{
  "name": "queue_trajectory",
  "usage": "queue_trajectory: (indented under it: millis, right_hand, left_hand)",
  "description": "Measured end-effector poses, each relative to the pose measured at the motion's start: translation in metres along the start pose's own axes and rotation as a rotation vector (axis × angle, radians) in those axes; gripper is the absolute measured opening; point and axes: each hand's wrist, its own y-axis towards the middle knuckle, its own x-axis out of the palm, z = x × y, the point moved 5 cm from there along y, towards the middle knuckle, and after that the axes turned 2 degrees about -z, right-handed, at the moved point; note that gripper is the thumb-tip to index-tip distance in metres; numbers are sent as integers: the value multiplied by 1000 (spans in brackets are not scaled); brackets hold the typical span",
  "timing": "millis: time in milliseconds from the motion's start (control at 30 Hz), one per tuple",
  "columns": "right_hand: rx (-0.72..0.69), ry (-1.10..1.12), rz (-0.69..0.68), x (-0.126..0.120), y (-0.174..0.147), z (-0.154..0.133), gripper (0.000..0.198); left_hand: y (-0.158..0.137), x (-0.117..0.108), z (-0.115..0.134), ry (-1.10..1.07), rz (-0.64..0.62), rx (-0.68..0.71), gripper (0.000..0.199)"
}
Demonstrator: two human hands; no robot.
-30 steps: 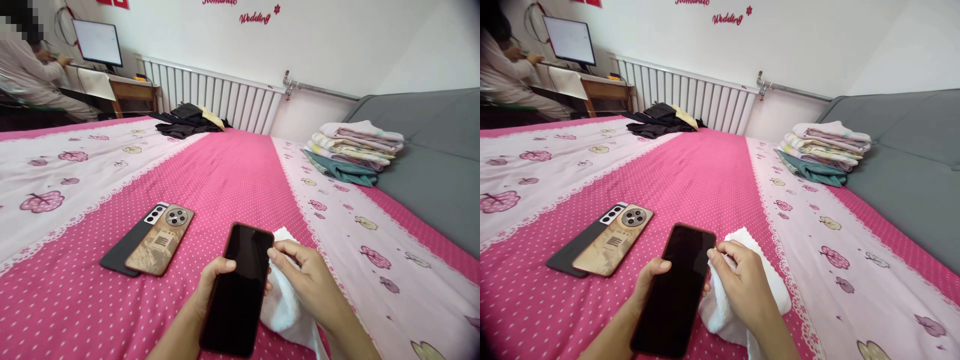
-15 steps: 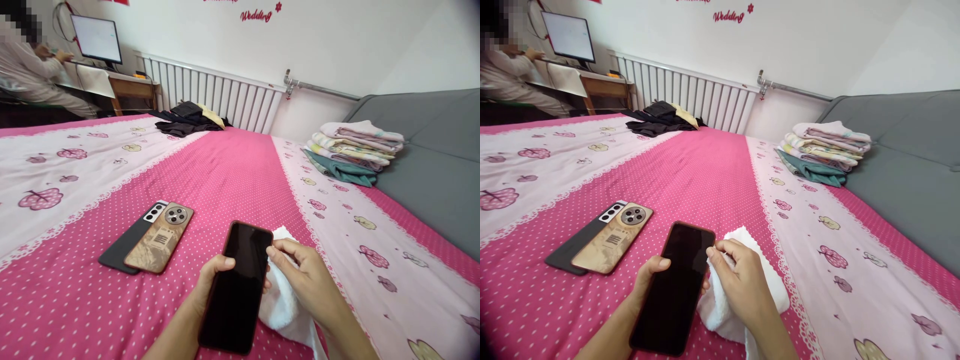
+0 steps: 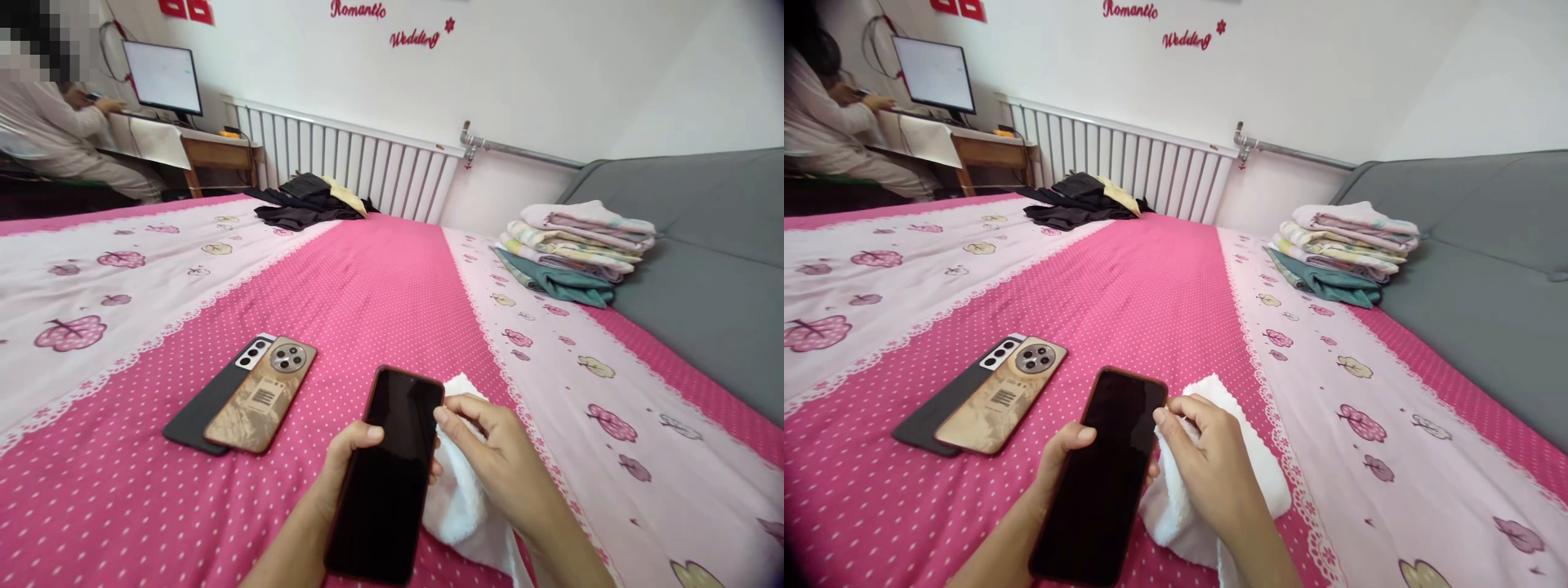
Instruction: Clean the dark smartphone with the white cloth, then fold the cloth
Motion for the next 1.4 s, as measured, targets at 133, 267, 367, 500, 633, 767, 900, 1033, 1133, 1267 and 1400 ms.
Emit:
queue_trajectory:
  millis: [133,267,367,500,633,767,900,1033,1133,1267,1400]
  right_hand:
    - [7,22,-8,1,0,0,32]
    - [8,21,-3,0,0,1,31]
    - [-4,18,6,0,1,1,30]
    - [-15,4,13,1,0,2,31]
    - [-24,-35,22,-2,1,3,31]
    - [-48,-94,41,-2,11,10,31]
    - [-5,-228,144,16,13,30,32]
    - [134,-377,285,52,-17,54,37]
    - [176,-376,384,73,-50,57,43]
    - [176,-386,321,85,-82,43,52]
    - [243,-454,197,90,-102,31,60]
  left_hand:
    - [0,-1,0,-10,17,0,52]
    - [-1,0,-1,5,21,-2,53]
    - [-1,0,0,8,22,6,53]
    - [-1,0,0,19,20,14,52]
    - [0,1,1,16,33,9,53]
    - [5,-7,4,18,89,-44,55]
    - [7,-32,4,97,321,-88,51]
    - [-4,-46,-5,219,454,-125,43]
    - [-22,-42,-16,323,483,-120,52]
    - [-50,-34,-20,502,567,75,54]
    - [-75,-29,-22,680,623,122,54]
